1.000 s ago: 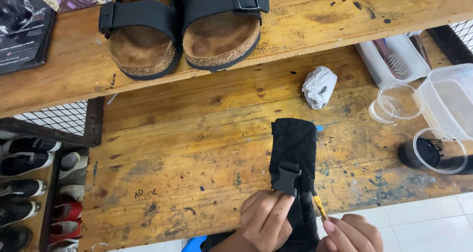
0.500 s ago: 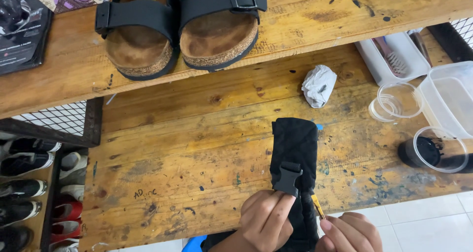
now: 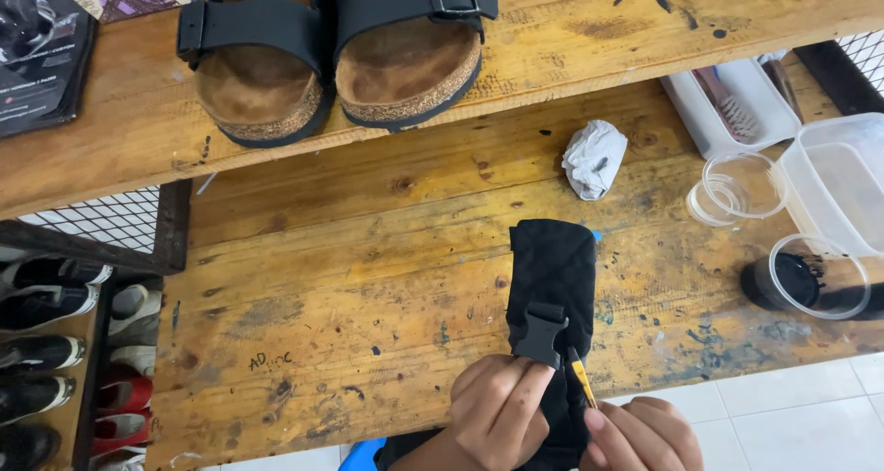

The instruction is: Painting a black fabric strap with a small brush and black paint on a wooden workbench.

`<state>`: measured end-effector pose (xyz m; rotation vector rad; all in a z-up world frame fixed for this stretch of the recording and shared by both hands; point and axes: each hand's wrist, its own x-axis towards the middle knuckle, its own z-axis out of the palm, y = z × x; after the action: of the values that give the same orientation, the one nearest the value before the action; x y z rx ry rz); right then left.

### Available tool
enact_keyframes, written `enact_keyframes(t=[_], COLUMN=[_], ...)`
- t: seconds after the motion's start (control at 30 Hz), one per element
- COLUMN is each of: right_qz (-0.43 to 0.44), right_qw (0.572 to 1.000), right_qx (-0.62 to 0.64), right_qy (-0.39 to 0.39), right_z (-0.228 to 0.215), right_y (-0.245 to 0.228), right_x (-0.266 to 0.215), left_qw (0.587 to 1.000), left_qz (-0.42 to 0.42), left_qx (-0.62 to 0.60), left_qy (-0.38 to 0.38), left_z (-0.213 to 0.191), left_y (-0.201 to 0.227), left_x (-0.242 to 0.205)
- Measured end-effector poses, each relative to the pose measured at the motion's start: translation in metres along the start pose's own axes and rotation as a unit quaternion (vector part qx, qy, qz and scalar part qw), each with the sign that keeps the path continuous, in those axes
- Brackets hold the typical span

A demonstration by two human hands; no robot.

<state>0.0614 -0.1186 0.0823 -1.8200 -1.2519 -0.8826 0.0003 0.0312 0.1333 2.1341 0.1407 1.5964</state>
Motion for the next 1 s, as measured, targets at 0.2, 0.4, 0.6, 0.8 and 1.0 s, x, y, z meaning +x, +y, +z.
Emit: enact_keyframes(t=[0.2,0.4,0.6,0.8,1.0], right_qz=[-0.002,0.035,0.043,0.085,0.082], right_qw=[1.0,0.999,0.999,0.996,0.994], right_qx=[-0.006,-0.009,-0.005,0.016,0.027], right_qy=[0.002,-0.028,0.021,0.017,0.06], right_z=[0.003,-0.004,-0.002,-0.003,0.003], right_y=[0.007,-0.003,-0.001,-0.004,0.003], right_x=[-0.016,-0.004,-0.006,-0.003,-0.001], left_qw=[1.0,1.0,1.0,1.0,1.0], left_qz=[-0.009,0.003,0.0,-0.008,-0.009], left_qx=[0.007,0.001,0.007,0.008,0.011], left_qy=[0.014,0.019,0.024,0.025,0.027], left_z=[0.003,0.002,0.004,0.004,0.004], left_y=[-0.001,-0.002,-0.004,-0.006,-0.006], left_x=[-0.004,-0.004,-0.007,-0.014,-0.013])
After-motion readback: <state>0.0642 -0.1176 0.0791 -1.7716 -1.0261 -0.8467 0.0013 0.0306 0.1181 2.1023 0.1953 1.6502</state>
